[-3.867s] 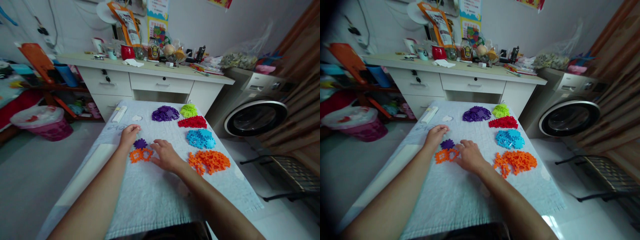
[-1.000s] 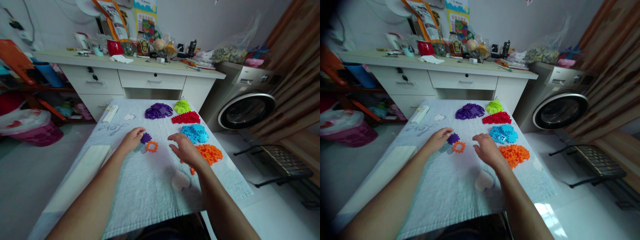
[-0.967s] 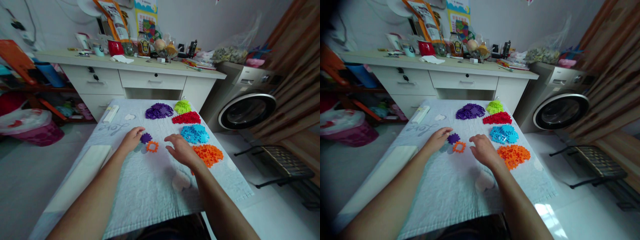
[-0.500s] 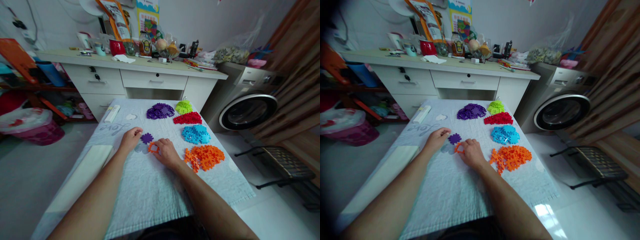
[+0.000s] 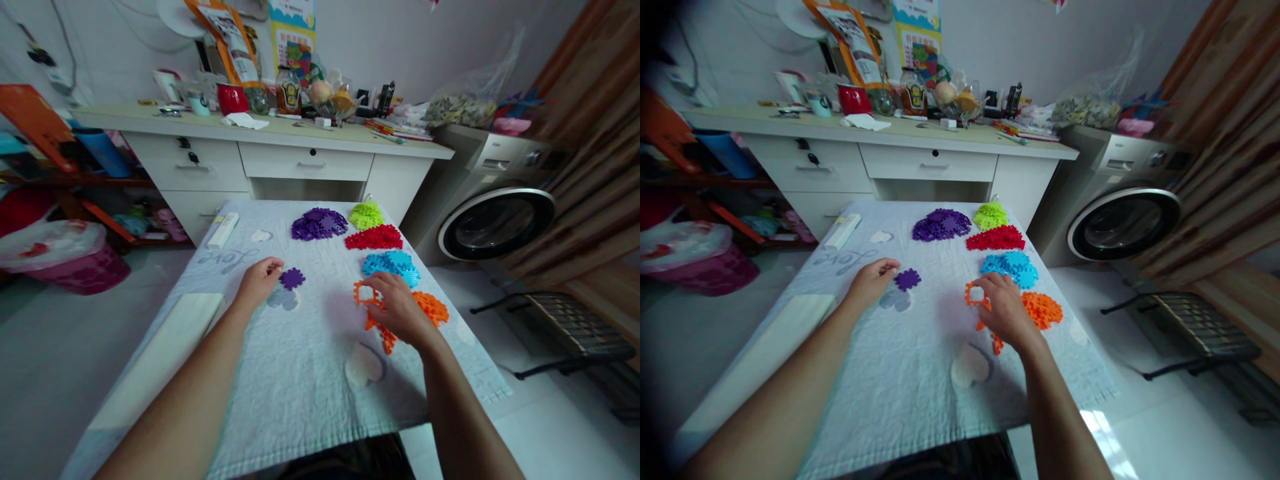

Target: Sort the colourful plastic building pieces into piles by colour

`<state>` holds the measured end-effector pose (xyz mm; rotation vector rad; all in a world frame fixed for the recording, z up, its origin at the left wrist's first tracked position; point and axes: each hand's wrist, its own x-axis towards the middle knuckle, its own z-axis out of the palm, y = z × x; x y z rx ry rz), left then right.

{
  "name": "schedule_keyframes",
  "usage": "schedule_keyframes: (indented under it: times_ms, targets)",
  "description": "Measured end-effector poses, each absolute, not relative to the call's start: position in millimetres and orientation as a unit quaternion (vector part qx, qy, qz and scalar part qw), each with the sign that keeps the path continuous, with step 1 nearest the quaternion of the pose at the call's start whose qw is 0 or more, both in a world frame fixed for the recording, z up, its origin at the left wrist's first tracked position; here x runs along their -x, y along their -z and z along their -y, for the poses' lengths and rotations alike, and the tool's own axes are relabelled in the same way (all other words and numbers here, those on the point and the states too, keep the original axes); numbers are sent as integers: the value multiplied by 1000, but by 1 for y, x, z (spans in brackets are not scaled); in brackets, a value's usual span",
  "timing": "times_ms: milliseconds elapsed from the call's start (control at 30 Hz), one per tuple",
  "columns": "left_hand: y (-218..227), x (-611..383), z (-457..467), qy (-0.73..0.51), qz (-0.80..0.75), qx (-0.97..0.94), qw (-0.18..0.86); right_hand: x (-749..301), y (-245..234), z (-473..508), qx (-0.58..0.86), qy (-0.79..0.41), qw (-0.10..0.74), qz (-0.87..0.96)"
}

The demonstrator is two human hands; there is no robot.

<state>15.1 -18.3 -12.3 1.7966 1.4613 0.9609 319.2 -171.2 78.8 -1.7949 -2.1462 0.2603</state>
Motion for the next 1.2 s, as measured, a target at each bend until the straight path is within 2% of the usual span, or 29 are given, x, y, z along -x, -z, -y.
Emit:
schedule_keyframes:
  times_ms: [200, 400, 667, 867, 1067, 1200]
  targets:
    - [11, -16, 19, -361, -552, -685, 309, -353, -85, 200, 685, -61, 79, 722]
    - [10, -16, 19, -356, -556, -684, 309, -355, -85, 211, 696, -47, 42, 715]
    - [15, -15, 16, -360, -549, -687, 311, -358, -79, 212, 704, -22, 33, 709]
    - [12, -16, 18, -358, -554, -684, 313, -348, -88, 208, 700, -14, 63, 711]
    - [10, -17, 20, -361, -557, -679, 314, -301, -96, 184, 627, -52, 91, 772]
    - [7, -18, 21, -365, -554, -675, 322, -260, -93, 157, 576, -89, 61, 810]
